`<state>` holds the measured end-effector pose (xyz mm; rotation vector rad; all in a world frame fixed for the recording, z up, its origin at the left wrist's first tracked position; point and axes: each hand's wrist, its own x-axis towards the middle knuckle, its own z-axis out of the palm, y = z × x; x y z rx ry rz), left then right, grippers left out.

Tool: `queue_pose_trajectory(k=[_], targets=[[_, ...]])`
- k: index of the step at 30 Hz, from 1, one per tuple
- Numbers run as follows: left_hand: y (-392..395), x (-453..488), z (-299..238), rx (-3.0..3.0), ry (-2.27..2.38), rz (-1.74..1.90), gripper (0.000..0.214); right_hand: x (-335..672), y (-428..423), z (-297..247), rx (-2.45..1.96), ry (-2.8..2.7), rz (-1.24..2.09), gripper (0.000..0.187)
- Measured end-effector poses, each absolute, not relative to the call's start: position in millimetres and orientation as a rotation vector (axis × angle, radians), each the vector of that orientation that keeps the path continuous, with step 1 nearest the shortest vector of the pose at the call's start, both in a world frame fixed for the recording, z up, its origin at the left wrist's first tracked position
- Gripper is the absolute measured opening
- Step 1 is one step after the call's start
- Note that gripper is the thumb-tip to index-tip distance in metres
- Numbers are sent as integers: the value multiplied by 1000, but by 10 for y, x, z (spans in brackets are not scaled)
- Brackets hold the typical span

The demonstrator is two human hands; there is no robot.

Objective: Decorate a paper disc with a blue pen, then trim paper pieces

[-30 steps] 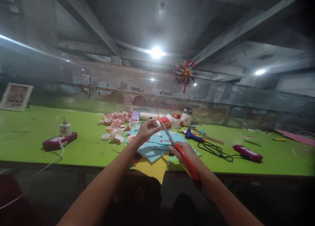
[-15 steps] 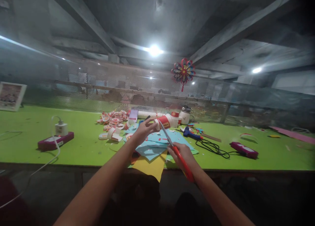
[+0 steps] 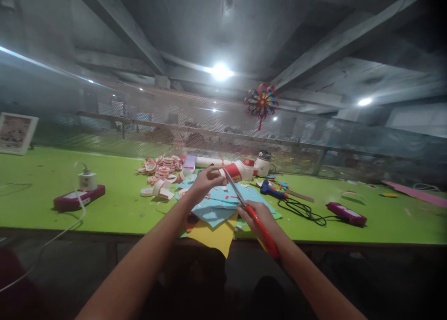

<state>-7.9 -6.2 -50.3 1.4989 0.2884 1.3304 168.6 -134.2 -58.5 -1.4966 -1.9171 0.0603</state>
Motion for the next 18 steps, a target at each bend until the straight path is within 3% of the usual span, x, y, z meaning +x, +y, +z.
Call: queue_pose_trajectory(k=[7, 13, 18], targets=[[-48, -54, -532, 1471, 274, 1301, 60, 1655, -1334, -661, -1534, -1883, 28, 32], [-24, -58, -509, 1396, 282, 1248, 42, 1650, -1362, -662, -1555, -1879, 25, 28], [-8, -84, -501, 1371, 267, 1279, 46, 1656, -1360, -643, -1547, -1898, 28, 25]])
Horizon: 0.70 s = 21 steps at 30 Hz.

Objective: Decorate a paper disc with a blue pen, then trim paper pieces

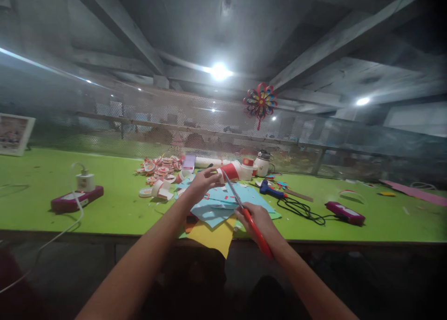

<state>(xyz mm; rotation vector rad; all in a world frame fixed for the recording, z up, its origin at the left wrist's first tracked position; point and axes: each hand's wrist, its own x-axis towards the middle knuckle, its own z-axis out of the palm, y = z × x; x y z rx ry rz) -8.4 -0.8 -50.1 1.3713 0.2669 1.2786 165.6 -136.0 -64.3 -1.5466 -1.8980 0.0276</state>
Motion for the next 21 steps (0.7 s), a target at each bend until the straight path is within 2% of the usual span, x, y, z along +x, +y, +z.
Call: queue_pose_trajectory(k=[4, 12, 21], targets=[[-42, -81, -483, 1384, 238, 1329, 52, 1660, -1312, -577, -1521, -1904, 40, 26], [-42, -64, -492, 1414, 235, 1371, 53, 1652, -1308, -604, -1456, -1921, 37, 31], [-45, -73, -494, 1415, 249, 1358, 51, 1625, -1309, -625, -1515, -1871, 28, 29]])
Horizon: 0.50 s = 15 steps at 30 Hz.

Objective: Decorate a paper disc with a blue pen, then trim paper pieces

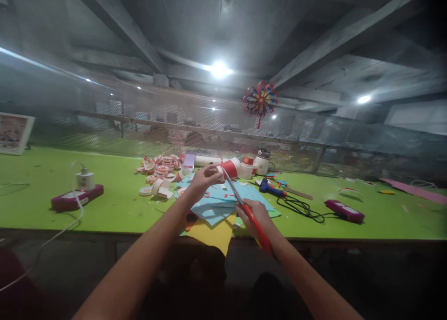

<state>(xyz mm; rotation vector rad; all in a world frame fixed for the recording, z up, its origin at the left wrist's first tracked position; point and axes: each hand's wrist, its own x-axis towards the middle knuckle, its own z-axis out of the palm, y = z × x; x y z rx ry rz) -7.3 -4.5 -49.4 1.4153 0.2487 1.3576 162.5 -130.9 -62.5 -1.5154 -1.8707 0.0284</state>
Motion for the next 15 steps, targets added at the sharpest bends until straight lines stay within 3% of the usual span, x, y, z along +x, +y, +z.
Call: queue_pose_trajectory(k=[9, 15], targets=[[0, -81, -492, 1370, 310, 1397, 51, 1625, -1319, -632, -1497, -1869, 141, 23], [72, -100, -550, 1439, 346, 1385, 22, 1651, -1365, -523, -1419, -1898, 384, 27]])
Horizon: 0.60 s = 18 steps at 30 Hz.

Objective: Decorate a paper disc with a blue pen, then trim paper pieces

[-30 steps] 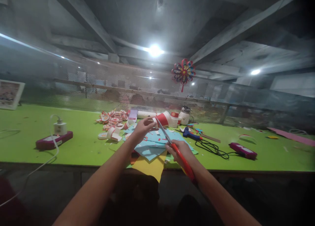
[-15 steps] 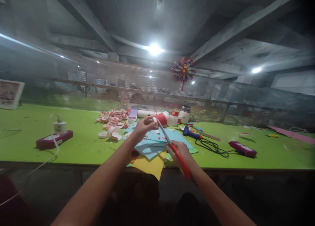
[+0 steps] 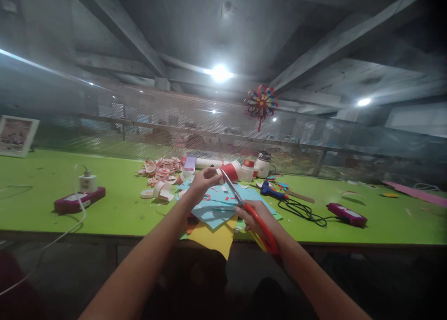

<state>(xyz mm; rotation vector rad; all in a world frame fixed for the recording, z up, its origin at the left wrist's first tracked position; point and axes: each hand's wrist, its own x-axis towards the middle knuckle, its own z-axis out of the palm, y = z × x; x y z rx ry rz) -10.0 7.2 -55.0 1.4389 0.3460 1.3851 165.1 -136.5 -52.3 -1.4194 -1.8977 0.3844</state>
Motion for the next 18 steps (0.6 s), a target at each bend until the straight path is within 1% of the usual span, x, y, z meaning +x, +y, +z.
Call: queue_pose_trajectory(k=[5, 11, 18], targets=[[82, -94, -563, 1457, 361, 1393, 21, 1638, -1356, -514, -1408, -1889, 336, 30], [30, -79, -548, 1447, 359, 1419, 43, 1626, -1343, -589, -1428, -1876, 193, 30], [9, -67, -521, 1461, 364, 1449, 49, 1598, -1339, -642, -1450, -1847, 138, 29]])
